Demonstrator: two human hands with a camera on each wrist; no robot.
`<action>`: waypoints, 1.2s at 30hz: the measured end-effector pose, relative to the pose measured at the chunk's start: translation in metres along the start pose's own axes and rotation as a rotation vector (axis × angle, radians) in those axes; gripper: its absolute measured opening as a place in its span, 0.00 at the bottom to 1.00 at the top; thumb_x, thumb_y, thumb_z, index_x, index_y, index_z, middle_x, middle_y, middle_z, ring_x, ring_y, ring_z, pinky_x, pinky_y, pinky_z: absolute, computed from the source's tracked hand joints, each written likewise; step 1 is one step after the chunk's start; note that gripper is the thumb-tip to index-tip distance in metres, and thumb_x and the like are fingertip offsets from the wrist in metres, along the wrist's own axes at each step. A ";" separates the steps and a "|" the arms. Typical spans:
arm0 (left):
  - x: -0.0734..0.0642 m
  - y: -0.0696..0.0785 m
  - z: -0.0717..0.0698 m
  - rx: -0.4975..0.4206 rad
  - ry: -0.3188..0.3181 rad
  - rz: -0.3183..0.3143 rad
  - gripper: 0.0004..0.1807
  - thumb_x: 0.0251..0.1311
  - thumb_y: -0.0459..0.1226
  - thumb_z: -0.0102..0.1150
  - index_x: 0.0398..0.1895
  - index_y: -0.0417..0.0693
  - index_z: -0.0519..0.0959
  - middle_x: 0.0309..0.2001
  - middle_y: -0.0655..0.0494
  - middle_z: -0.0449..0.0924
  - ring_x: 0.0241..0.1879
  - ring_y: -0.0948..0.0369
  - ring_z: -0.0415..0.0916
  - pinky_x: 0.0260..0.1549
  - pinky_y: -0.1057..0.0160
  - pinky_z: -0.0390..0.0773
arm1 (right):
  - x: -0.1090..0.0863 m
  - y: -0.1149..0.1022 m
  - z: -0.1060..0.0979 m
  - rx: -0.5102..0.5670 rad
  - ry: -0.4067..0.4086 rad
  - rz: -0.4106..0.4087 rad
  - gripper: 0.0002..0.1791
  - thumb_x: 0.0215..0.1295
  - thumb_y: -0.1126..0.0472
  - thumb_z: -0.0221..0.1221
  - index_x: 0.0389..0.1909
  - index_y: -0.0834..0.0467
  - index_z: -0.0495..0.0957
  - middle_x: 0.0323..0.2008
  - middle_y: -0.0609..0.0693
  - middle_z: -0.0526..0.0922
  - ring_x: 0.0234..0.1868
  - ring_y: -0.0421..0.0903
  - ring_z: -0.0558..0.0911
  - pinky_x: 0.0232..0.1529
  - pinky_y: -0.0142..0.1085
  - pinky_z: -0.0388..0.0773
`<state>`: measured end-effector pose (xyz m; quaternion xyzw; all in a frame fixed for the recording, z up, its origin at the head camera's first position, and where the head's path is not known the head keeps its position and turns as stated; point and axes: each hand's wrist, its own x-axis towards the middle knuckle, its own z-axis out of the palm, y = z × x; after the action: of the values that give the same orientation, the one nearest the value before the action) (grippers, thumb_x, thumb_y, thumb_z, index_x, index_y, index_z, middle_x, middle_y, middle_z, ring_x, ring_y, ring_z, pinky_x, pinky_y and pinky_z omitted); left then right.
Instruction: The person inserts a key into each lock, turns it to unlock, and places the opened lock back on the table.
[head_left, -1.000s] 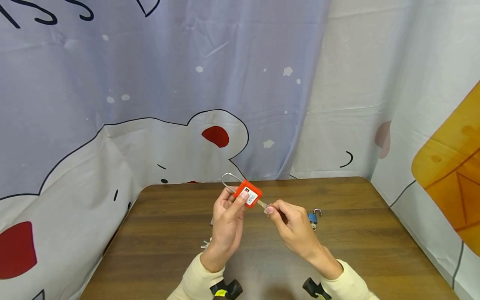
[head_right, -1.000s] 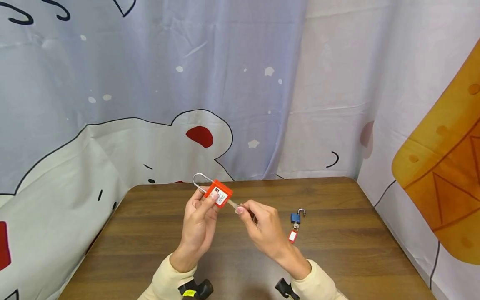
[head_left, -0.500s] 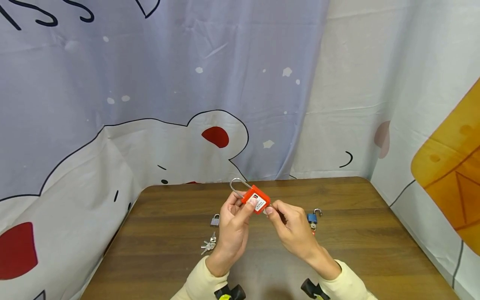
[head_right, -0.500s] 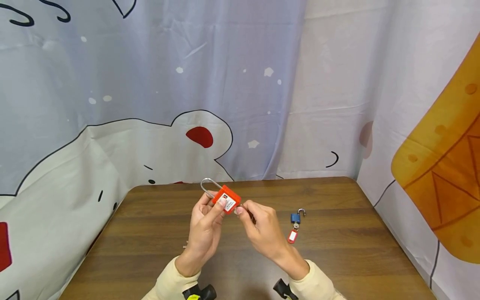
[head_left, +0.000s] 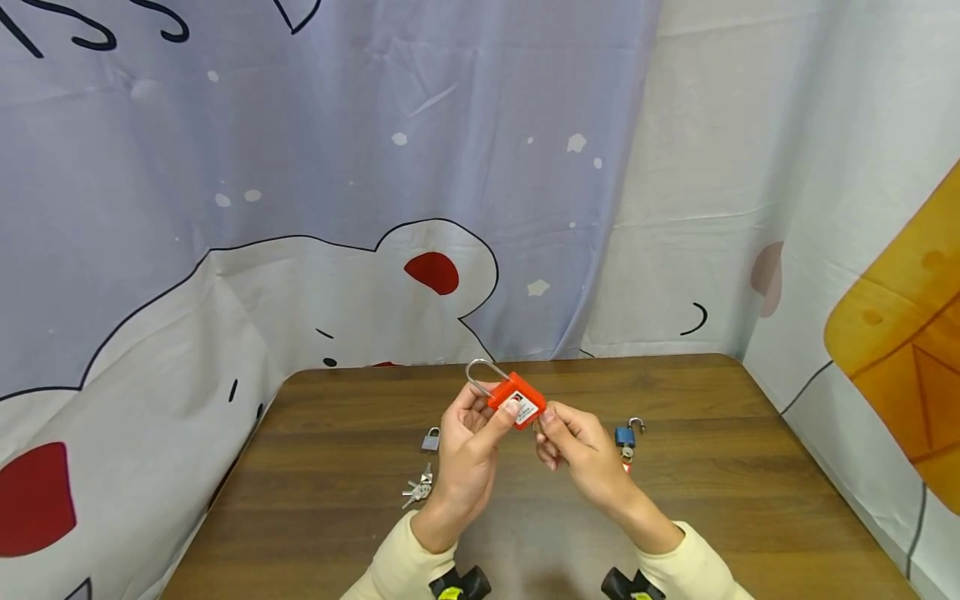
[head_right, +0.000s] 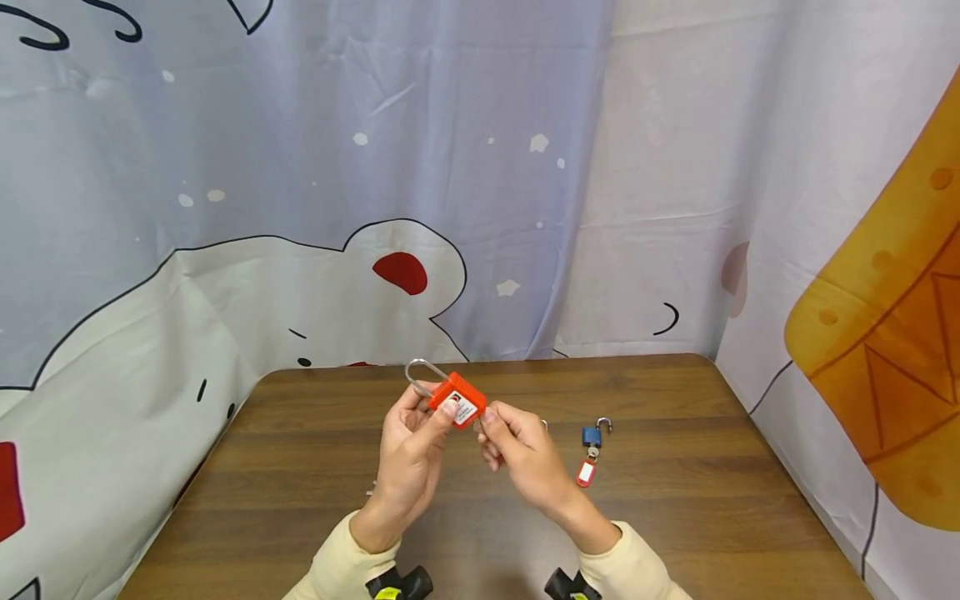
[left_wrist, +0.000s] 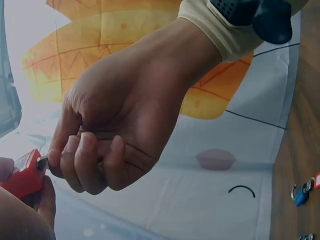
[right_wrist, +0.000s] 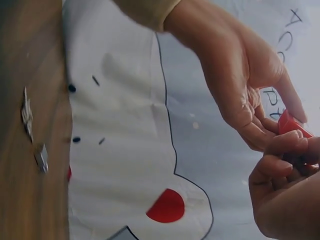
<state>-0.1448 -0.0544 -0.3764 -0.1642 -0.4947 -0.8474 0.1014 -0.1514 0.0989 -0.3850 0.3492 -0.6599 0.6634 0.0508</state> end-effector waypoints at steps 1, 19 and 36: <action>0.000 0.000 0.000 0.006 -0.004 0.006 0.13 0.57 0.26 0.60 0.43 0.46 0.74 0.44 0.56 0.81 0.42 0.63 0.79 0.44 0.68 0.78 | 0.000 0.000 -0.001 0.055 -0.019 0.024 0.18 0.79 0.65 0.39 0.26 0.67 0.66 0.18 0.51 0.63 0.18 0.40 0.67 0.16 0.33 0.64; -0.003 0.000 -0.007 0.155 -0.057 0.018 0.12 0.56 0.28 0.63 0.43 0.41 0.74 0.43 0.55 0.82 0.43 0.61 0.81 0.45 0.68 0.80 | -0.006 0.014 -0.010 0.673 -0.310 0.353 0.19 0.80 0.56 0.33 0.33 0.55 0.70 0.22 0.41 0.66 0.22 0.36 0.66 0.24 0.29 0.57; -0.005 -0.008 -0.025 0.352 -0.120 -0.025 0.15 0.51 0.27 0.66 0.42 0.32 0.76 0.40 0.49 0.83 0.41 0.62 0.83 0.43 0.67 0.83 | 0.001 0.013 -0.028 -0.107 0.070 0.255 0.15 0.77 0.59 0.47 0.36 0.66 0.74 0.23 0.48 0.72 0.21 0.36 0.69 0.22 0.27 0.69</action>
<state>-0.1474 -0.0721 -0.3960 -0.1883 -0.6425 -0.7375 0.0884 -0.1700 0.1220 -0.3924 0.2359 -0.7313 0.6399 0.0074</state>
